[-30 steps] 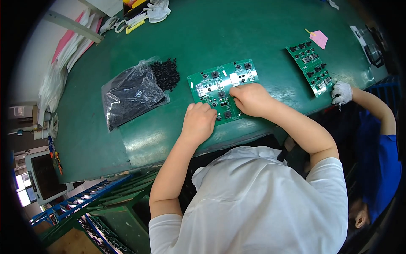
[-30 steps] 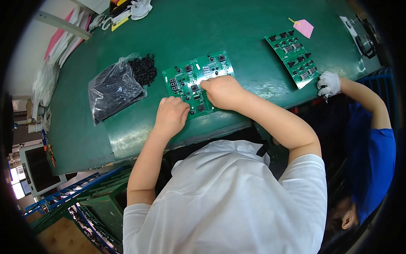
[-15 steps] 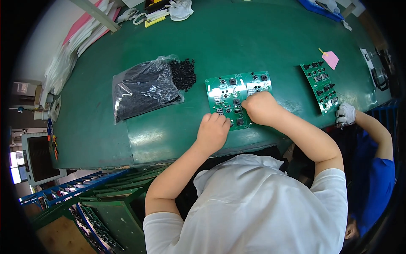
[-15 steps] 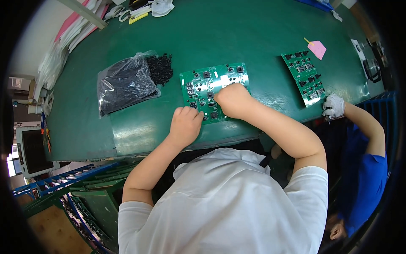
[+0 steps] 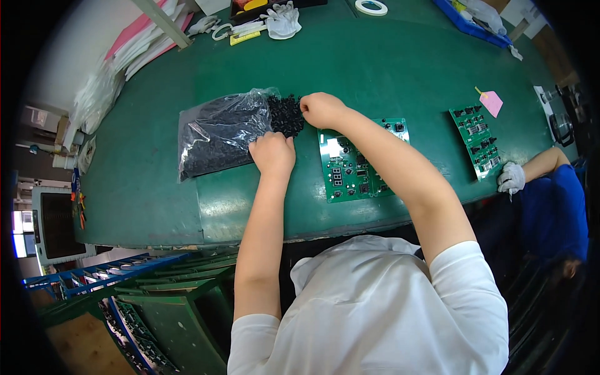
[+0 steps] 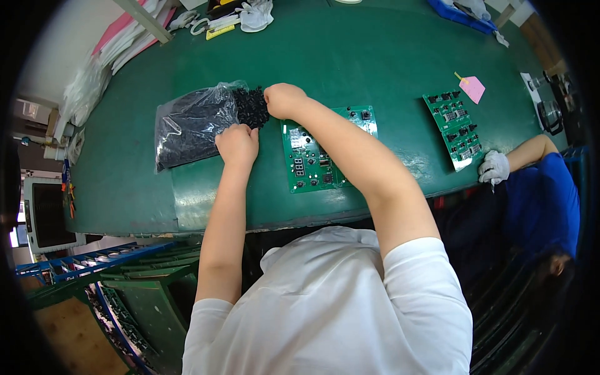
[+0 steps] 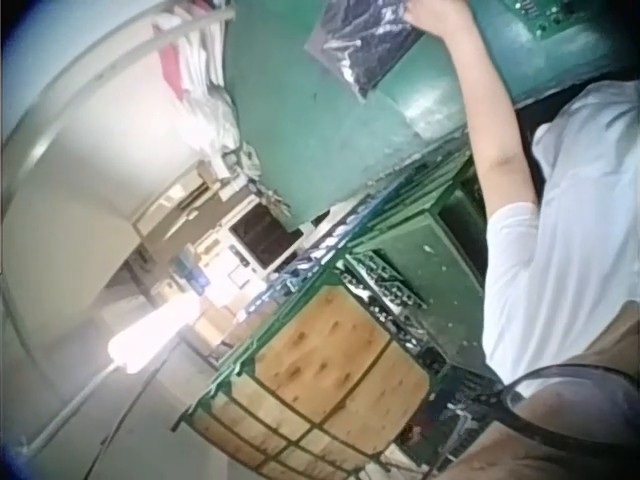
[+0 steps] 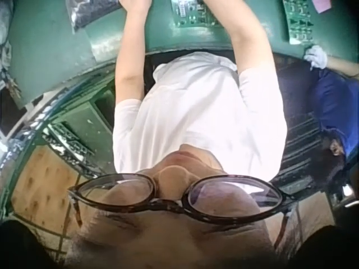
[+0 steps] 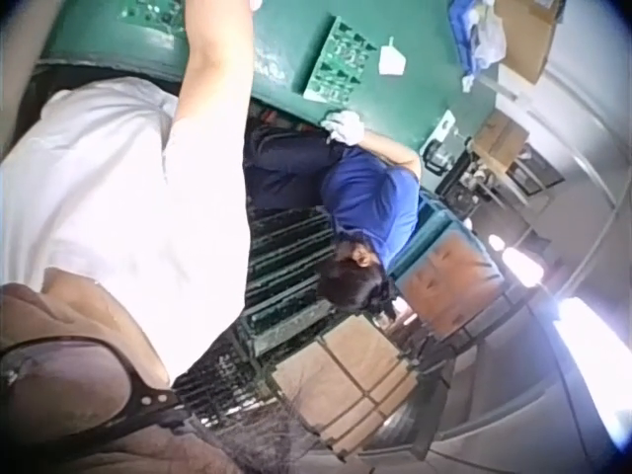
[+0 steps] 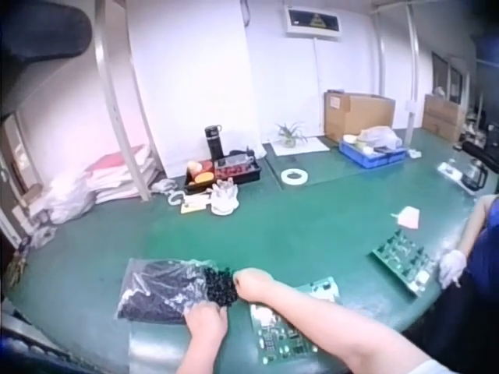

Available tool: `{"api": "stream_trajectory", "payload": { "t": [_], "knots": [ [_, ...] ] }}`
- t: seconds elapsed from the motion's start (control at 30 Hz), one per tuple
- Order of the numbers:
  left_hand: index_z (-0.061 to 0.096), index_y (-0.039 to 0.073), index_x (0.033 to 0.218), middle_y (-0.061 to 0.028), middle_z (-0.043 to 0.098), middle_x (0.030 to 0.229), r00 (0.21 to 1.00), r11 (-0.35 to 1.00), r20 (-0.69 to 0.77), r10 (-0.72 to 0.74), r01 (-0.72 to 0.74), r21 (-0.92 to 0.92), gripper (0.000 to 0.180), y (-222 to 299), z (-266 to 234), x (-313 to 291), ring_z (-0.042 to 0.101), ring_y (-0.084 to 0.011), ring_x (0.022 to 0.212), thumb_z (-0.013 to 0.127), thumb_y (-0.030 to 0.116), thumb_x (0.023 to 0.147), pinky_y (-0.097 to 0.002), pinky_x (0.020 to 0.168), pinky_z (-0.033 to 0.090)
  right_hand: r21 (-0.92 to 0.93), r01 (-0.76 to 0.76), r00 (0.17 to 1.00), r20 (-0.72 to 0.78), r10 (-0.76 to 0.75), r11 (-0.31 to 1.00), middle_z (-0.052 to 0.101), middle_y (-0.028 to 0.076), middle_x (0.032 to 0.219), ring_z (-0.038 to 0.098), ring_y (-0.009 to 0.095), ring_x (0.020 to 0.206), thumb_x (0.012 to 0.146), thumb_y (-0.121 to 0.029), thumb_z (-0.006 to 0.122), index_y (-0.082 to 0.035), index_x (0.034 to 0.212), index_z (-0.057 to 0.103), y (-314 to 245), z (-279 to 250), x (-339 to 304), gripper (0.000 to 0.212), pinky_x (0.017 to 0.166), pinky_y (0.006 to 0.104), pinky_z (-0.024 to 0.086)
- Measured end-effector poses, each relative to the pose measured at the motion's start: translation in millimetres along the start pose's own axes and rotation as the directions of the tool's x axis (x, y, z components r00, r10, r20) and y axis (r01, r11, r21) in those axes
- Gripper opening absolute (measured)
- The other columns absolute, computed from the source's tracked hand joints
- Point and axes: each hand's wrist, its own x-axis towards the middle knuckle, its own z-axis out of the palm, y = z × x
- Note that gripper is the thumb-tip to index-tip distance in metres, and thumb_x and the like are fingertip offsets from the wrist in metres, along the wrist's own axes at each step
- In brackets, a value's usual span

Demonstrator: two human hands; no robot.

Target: The person inserts small electronic components by hand into a printed circuit board on an assembly line.

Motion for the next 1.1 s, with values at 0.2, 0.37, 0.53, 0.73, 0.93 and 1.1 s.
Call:
{"api": "stream_trajectory", "payload": {
  "t": [0.2,0.37,0.53,0.73,0.93,1.1],
  "knots": [
    [0.065,0.009,0.072,-0.0067,0.061,0.076,1.0,0.983,-0.02,-0.006,0.002,-0.183,0.011,-7.3,-0.8,-11.1,0.059,-0.0274,0.079,0.067,0.02,0.074,-0.0426,0.07,0.04,-0.1,-0.013,0.998,0.059,0.019,0.995,0.067,0.016,0.08,0.064,0.034,0.078,0.073,-0.02,0.06,-0.004,0.077,0.068,-13.9,9.2,3.9,0.018,0.069,0.0442,0.052],
    [0.063,0.008,0.077,-0.0079,0.061,0.081,0.993,0.837,-0.107,0.057,-0.106,-0.536,0.007,11.5,-20.5,-37.5,0.058,-0.028,0.081,0.067,0.01,0.072,-0.0405,0.074,0.042,-0.177,-0.07,0.997,0.033,0.077,0.982,0.068,0.019,0.085,0.067,0.033,0.081,0.07,-0.013,0.058,-0.002,0.078,0.071,-33.1,1.4,-5.4,0.018,0.07,0.0425,0.054],
    [0.064,0.011,0.076,-0.0051,0.058,0.082,0.898,0.635,-0.139,0.418,-0.398,-0.663,0.01,54.3,-43.3,-71.7,0.055,-0.0253,0.084,0.069,0.009,0.068,-0.0397,0.074,0.041,-0.326,0.039,0.998,0.062,-0.02,0.945,0.07,0.011,0.088,0.068,0.027,0.082,0.075,-0.011,0.057,-0.009,0.081,0.072,-45.7,10.5,-4.5,0.017,0.063,0.0398,0.054],
    [0.066,0.011,0.072,-0.0043,0.056,0.078,0.885,0.75,-0.064,0.461,-0.427,-0.505,0.007,84.4,-42.9,-77.6,0.052,-0.024,0.083,0.068,0.012,0.066,-0.0391,0.077,0.038,-0.334,0.041,0.997,0.071,-0.018,0.942,0.07,0.01,0.087,0.068,0.026,0.08,0.074,-0.01,0.058,-0.008,0.08,0.072,-45.1,8.7,-14.6,0.015,0.061,0.0393,0.054],
    [0.066,0.01,0.068,-0.0057,0.056,0.075,0.877,0.824,0.029,0.479,-0.438,-0.359,0.004,95.2,-52.6,-73.5,0.052,-0.0238,0.082,0.066,0.014,0.068,-0.0406,0.076,0.037,-0.314,0.232,0.967,0.178,-0.183,0.92,0.068,0.013,0.084,0.066,0.031,0.08,0.073,-0.008,0.056,-0.006,0.083,0.069,-32.0,12.9,-11.0,0.016,0.065,0.043,0.053],
    [0.065,0.01,0.066,-0.0059,0.056,0.075,0.868,0.827,0.019,0.496,-0.466,-0.314,0.005,95.7,-49.8,-71.6,0.052,-0.0237,0.082,0.065,0.014,0.069,-0.041,0.078,0.037,-0.261,0.221,0.972,0.141,-0.189,0.94,0.069,0.012,0.089,0.067,0.028,0.082,0.073,-0.008,0.057,-0.006,0.081,0.071,-19.2,12.9,-5.6,0.017,0.066,0.0416,0.054]
  ]
}}
